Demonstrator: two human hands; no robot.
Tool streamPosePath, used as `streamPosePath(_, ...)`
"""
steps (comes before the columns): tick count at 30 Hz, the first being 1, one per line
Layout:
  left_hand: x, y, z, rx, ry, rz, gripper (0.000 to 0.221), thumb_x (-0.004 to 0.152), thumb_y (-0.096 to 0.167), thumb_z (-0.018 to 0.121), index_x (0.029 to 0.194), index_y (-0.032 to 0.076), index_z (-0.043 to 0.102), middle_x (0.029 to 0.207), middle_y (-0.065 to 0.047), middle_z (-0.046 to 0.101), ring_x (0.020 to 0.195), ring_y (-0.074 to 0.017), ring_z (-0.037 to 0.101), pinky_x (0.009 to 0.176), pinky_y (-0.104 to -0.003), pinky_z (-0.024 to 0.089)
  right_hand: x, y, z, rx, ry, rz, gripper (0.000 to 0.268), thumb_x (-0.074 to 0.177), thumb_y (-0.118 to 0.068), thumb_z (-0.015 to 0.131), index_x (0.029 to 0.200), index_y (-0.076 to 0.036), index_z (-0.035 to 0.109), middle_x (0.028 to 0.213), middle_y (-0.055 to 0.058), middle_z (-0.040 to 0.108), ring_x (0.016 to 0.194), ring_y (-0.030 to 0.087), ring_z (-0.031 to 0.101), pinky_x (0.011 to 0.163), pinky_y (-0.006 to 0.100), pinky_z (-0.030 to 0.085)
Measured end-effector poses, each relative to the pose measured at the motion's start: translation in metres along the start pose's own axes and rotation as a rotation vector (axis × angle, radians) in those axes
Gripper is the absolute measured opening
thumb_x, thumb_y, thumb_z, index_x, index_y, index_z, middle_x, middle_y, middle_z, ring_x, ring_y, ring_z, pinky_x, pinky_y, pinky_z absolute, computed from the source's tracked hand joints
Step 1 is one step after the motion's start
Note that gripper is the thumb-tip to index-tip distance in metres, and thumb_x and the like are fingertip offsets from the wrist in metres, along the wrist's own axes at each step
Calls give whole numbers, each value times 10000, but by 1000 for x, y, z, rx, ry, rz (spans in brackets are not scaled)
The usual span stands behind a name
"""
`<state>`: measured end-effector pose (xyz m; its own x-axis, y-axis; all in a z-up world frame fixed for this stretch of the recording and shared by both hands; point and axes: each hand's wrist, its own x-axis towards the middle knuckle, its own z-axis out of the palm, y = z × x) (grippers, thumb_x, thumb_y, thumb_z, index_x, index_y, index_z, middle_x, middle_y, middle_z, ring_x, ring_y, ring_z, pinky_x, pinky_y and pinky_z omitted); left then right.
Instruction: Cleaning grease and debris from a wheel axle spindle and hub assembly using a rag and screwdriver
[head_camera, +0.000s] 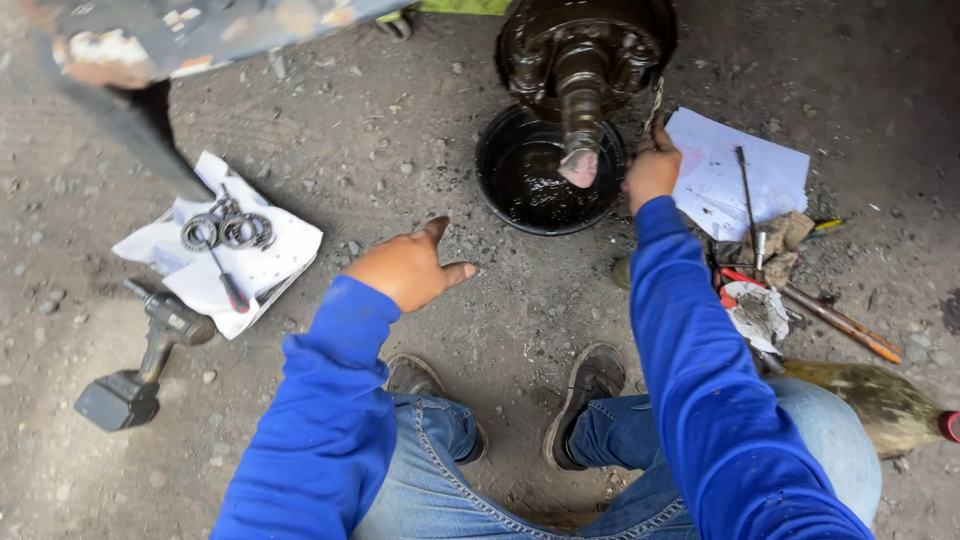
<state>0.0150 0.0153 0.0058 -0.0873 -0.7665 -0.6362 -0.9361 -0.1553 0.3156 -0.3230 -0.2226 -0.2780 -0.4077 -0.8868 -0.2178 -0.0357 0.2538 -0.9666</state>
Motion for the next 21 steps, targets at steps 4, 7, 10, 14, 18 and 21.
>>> streamPosePath(4, 9, -20, 5, -22, 15, 32, 828, 984, 568, 526, 1598, 50, 325, 1427, -280, 576, 1348, -432, 546, 1111, -536, 458, -3, 7, 14, -35, -84, 84, 414, 1102, -261, 488, 1512, -203, 489, 665, 107, 556, 465, 220, 539, 289, 306, 450)
streamPosePath(7, -2, -20, -2, -19, 6, 20, 824, 990, 559, 525, 1599, 43, 319, 1430, -278, 573, 1336, -430, 556, 1101, -539, 466, -39, 8, 16, -4, -38, 71, 405, 1084, -245, 495, 1482, -181, 530, 637, 125, 537, 438, 229, 536, 270, 326, 429)
streamPosePath(10, -9, -19, -4, -31, 0, 18, 785, 1011, 529, 505, 1594, 34, 324, 1413, -285, 581, 1268, -408, 611, 1080, -544, 482, -45, 14, 10, 1, 77, 17, 381, 1064, -232, 501, 1431, -184, 591, 729, 89, 625, 499, 162, 569, 344, 279, 459)
streamPosePath(14, -14, -20, -8, -42, 8, 29, 783, 1017, 523, 515, 1590, 23, 331, 1404, -282, 588, 1302, -426, 584, 1045, -543, 503, -26, -7, -1, 33, 93, 23, 439, 1123, -253, 439, 1560, -211, 445, 726, 56, 562, 509, 133, 520, 352, 229, 485)
streamPosePath(18, -9, -28, -2, -36, 7, 21, 797, 1013, 536, 512, 1591, 18, 328, 1393, -296, 592, 1287, -431, 595, 1031, -543, 518, -35, -23, 18, -14, -77, 170, 491, 1120, -283, 363, 1607, -236, 330, 765, 40, 483, 547, 157, 492, 354, 229, 491)
streamPosePath(21, -9, -29, -5, -31, -1, 29, 819, 1006, 538, 511, 1593, 4, 309, 1442, -297, 555, 1344, -447, 546, 1091, -545, 474, -44, 3, 24, -41, -33, 129, 471, 1093, -241, 372, 1559, -209, 427, 735, 112, 502, 548, 218, 531, 353, 298, 500)
